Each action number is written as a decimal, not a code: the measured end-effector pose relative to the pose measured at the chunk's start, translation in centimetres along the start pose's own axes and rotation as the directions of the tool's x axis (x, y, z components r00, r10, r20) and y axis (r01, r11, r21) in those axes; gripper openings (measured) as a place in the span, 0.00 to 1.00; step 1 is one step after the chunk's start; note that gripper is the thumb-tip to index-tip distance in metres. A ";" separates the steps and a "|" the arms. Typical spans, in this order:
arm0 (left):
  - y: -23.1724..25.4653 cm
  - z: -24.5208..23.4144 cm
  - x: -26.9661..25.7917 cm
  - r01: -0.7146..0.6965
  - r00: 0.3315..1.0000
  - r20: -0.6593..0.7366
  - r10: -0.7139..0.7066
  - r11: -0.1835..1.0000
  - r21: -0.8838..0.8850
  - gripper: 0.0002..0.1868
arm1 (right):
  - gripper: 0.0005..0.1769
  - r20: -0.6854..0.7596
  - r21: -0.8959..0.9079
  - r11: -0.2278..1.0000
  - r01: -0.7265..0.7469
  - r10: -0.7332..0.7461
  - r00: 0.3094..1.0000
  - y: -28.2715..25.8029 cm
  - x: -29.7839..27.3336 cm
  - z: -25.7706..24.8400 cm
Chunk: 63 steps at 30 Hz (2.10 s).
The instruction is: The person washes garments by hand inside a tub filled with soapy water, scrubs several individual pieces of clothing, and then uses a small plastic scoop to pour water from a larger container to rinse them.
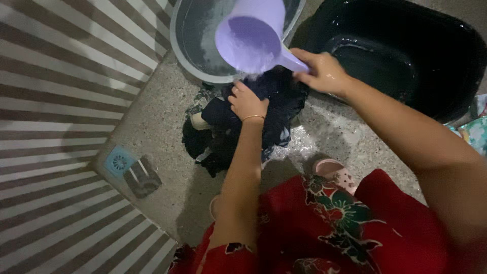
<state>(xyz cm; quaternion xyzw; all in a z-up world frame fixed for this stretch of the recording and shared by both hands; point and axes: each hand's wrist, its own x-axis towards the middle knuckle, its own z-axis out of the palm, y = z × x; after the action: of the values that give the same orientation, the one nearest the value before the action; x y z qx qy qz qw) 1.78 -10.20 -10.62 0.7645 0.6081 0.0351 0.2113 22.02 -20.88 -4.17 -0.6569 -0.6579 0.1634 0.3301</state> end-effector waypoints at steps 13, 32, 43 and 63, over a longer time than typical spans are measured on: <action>1.0 -9.3 -2.9 -0.489 0.869 -0.077 0.489 0.827 -0.278 0.44 | 0.43 -0.028 -0.391 0.913 -0.116 0.114 0.993 -1.0 2.8 -2.2; 1.5 -6.2 -5.0 -0.743 0.553 -0.273 0.788 0.317 -0.590 0.58 | 0.19 -0.070 -0.186 0.907 0.379 -0.397 0.915 -1.0 -0.8 0.3; 5.2 -1.7 -3.8 -0.789 0.553 -0.385 0.739 0.613 0.041 0.45 | 0.20 0.111 0.831 0.519 -0.197 0.192 0.975 -1.0 -2.7 4.1; 6.9 0.2 -6.4 -0.768 0.638 -0.428 0.640 0.486 -0.417 0.44 | 0.29 0.297 0.904 0.257 -0.342 0.198 0.934 1.7 -2.7 7.8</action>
<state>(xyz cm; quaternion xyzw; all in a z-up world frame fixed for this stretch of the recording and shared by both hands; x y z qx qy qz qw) 6.52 -17.43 -6.94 0.8378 0.2179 0.3795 0.3265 18.04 -21.61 -11.52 -0.4286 -0.3325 0.6107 0.5769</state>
